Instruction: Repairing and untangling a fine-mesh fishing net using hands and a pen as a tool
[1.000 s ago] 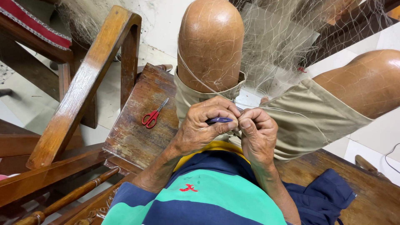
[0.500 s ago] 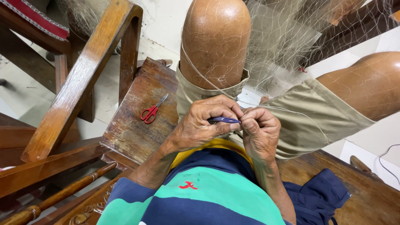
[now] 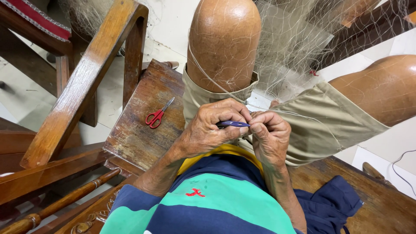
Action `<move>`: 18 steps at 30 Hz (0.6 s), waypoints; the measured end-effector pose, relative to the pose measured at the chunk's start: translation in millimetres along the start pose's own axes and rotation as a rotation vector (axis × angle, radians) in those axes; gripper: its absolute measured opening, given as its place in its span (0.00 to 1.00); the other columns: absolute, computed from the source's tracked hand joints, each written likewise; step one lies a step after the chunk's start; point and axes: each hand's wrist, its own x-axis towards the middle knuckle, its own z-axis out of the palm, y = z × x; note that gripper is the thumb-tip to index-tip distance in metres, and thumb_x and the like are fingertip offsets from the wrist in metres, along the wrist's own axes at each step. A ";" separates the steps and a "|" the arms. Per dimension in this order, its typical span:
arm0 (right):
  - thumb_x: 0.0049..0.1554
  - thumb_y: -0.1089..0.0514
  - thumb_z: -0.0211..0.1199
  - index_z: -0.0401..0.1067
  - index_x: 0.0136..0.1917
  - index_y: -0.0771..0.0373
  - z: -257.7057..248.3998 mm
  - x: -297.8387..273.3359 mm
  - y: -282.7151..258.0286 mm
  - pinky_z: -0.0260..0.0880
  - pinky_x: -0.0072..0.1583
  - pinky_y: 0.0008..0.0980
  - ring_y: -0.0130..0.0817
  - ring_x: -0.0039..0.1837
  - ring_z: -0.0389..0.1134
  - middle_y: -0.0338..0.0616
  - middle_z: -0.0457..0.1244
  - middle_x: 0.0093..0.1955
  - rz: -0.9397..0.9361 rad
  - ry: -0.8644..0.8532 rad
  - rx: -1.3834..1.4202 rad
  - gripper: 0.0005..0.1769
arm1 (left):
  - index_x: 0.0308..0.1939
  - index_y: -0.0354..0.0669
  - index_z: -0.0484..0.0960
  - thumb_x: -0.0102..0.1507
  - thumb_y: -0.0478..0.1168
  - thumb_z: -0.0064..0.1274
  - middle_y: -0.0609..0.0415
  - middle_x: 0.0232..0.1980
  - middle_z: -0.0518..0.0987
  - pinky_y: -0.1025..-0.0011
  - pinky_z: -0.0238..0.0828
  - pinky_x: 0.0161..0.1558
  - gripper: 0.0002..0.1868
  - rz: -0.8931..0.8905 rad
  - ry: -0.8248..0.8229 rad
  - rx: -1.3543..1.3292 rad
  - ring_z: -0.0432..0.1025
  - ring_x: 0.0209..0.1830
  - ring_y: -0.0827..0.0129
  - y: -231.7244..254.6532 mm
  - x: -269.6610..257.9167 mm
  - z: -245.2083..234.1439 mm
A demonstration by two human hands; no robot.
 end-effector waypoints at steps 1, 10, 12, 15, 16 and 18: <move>0.62 0.67 0.82 0.77 0.46 0.80 0.3 0.6 0.2 0.80 0.45 0.35 0.43 0.46 0.71 0.60 0.66 0.42 0.002 -0.003 -0.005 0.15 | 0.45 0.42 0.93 0.76 0.39 0.71 0.47 0.54 0.90 0.62 0.82 0.56 0.06 0.001 -0.004 0.002 0.86 0.52 0.62 -0.3 -0.2 -0.1; 0.62 0.69 0.81 0.77 0.46 0.80 -1.3 1.8 -2.8 0.80 0.45 0.35 0.42 0.45 0.71 0.59 0.66 0.41 0.023 -0.015 -0.032 0.14 | 0.43 0.44 0.92 0.75 0.39 0.70 0.48 0.53 0.89 0.63 0.82 0.54 0.06 0.012 -0.001 0.040 0.85 0.50 0.62 -1.6 -1.0 -0.2; 0.62 0.69 0.81 0.77 0.46 0.80 -3.8 1.7 -3.0 0.78 0.45 0.35 0.41 0.44 0.69 0.59 0.65 0.40 0.019 -0.019 -0.059 0.13 | 0.43 0.44 0.92 0.75 0.39 0.70 0.48 0.52 0.89 0.63 0.82 0.54 0.07 0.013 0.002 0.042 0.85 0.50 0.62 -2.2 -1.4 0.9; 0.63 0.68 0.80 0.76 0.45 0.79 -2.2 3.8 -2.9 0.77 0.45 0.36 0.40 0.43 0.69 0.58 0.65 0.40 -0.008 -0.031 -0.080 0.14 | 0.43 0.44 0.92 0.75 0.39 0.70 0.48 0.52 0.89 0.63 0.82 0.53 0.06 0.023 0.001 0.074 0.85 0.49 0.60 -3.5 -1.1 1.0; 0.63 0.68 0.80 0.75 0.45 0.78 -1.4 4.0 -2.8 0.77 0.45 0.36 0.39 0.43 0.69 0.58 0.65 0.40 -0.017 -0.030 -0.070 0.14 | 0.44 0.45 0.92 0.75 0.39 0.70 0.48 0.53 0.89 0.62 0.83 0.54 0.06 0.022 -0.001 0.076 0.86 0.51 0.60 -4.9 -1.8 1.0; 0.63 0.67 0.80 0.75 0.45 0.77 3.7 7.0 -5.5 0.77 0.45 0.35 0.38 0.43 0.69 0.57 0.65 0.40 -0.028 -0.027 -0.060 0.14 | 0.45 0.45 0.93 0.76 0.40 0.70 0.48 0.54 0.90 0.62 0.83 0.56 0.06 0.022 -0.005 0.078 0.86 0.52 0.60 -3.1 -2.7 -0.2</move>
